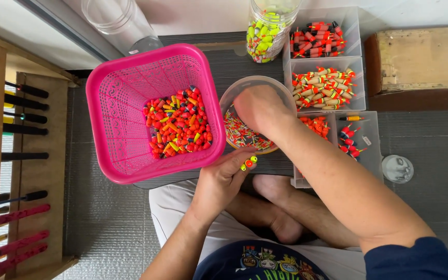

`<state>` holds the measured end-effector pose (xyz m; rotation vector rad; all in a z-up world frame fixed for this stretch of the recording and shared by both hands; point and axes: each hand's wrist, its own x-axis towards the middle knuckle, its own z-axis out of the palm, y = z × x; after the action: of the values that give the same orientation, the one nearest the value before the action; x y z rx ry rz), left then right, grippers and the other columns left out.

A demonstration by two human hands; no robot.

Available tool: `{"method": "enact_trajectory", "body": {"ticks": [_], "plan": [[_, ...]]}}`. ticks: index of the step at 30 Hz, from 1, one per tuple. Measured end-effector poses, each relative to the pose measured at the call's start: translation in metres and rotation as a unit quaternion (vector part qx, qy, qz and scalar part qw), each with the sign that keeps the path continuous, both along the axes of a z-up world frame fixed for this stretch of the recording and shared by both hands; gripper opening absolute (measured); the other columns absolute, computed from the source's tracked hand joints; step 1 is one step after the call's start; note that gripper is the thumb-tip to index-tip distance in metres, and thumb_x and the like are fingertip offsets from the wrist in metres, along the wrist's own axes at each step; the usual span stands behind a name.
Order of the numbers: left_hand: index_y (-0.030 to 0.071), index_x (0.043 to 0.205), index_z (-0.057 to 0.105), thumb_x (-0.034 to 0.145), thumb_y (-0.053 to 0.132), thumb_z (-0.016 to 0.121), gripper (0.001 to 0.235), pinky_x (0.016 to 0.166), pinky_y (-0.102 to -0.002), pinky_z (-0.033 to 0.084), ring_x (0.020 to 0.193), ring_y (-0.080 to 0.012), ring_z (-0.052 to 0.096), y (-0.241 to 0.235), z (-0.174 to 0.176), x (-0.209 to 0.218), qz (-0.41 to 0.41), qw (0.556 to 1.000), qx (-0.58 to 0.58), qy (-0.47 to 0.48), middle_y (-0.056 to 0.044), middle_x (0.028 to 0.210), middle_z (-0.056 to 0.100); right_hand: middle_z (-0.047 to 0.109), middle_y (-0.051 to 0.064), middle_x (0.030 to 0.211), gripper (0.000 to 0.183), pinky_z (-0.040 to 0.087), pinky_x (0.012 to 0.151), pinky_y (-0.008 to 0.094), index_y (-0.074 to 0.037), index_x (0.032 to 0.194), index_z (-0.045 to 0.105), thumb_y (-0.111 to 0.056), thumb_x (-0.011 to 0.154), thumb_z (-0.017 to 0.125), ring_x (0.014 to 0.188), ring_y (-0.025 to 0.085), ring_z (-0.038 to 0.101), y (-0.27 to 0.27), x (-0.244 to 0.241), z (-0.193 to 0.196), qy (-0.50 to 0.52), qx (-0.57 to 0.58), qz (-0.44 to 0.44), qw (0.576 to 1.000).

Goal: The person sits on the floor and assembles small fishing lures by hand. They pick up red and yellow plastic bodies from a pink basket and attach small metal hooks from a clear bowl, then place the completed lures into a compartmentalized organizer.

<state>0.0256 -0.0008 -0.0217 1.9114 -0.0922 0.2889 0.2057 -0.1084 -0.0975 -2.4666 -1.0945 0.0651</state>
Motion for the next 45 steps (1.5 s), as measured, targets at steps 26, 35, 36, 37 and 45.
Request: {"method": "enact_trajectory", "body": {"ticks": [26,35,36,37,45], "plan": [[0.013,0.106,0.073,0.086,0.009,0.068,0.021,0.080,-0.036,0.057,0.094,-0.0297,0.071,-0.003,-0.006,0.004,0.009,0.999,0.043,-0.020,-0.010,0.099,0.073,0.067,0.015,0.071,0.006,0.059,0.065,0.029,0.007,0.090,0.069,0.004,0.085,0.065,0.066,0.016,0.066,-0.059,-0.119,0.083,0.346,0.488,-0.140,0.789],[0.013,0.105,0.073,0.085,0.011,0.068,0.021,0.077,-0.036,0.058,0.091,-0.0299,0.070,-0.004,-0.009,0.005,0.017,0.998,0.063,-0.020,-0.010,0.095,0.073,0.067,0.012,0.070,0.004,0.057,0.065,0.026,0.005,0.086,0.069,0.007,0.084,0.065,0.066,0.014,0.067,-0.053,-0.122,0.091,0.301,0.478,-0.128,0.815],[0.014,0.105,0.073,0.085,0.011,0.068,0.021,0.077,-0.035,0.058,0.091,-0.0297,0.071,-0.004,-0.011,0.005,0.017,0.998,0.063,-0.021,-0.010,0.095,0.073,0.066,0.013,0.070,0.005,0.056,0.065,0.027,0.005,0.086,0.069,0.008,0.084,0.065,0.065,0.014,0.066,-0.053,-0.122,0.093,0.284,0.473,-0.123,0.825],[0.014,0.105,0.073,0.085,0.011,0.068,0.020,0.076,-0.035,0.058,0.090,-0.0295,0.071,-0.004,-0.013,0.005,0.017,0.998,0.063,-0.022,-0.009,0.094,0.073,0.066,0.013,0.070,0.005,0.056,0.065,0.027,0.005,0.085,0.069,0.008,0.084,0.065,0.065,0.014,0.065,-0.052,-0.122,0.095,0.267,0.467,-0.119,0.835],[0.015,0.102,0.072,0.087,0.016,0.067,0.015,0.071,-0.033,0.057,0.084,-0.0262,0.071,-0.001,-0.026,0.009,0.023,0.990,0.127,-0.049,-0.005,0.090,0.071,0.068,0.008,0.074,0.009,0.053,0.062,0.027,-0.003,0.081,0.070,0.005,0.084,0.066,0.064,0.016,0.063,-0.051,-0.117,0.111,0.125,0.385,-0.075,0.912]]}}
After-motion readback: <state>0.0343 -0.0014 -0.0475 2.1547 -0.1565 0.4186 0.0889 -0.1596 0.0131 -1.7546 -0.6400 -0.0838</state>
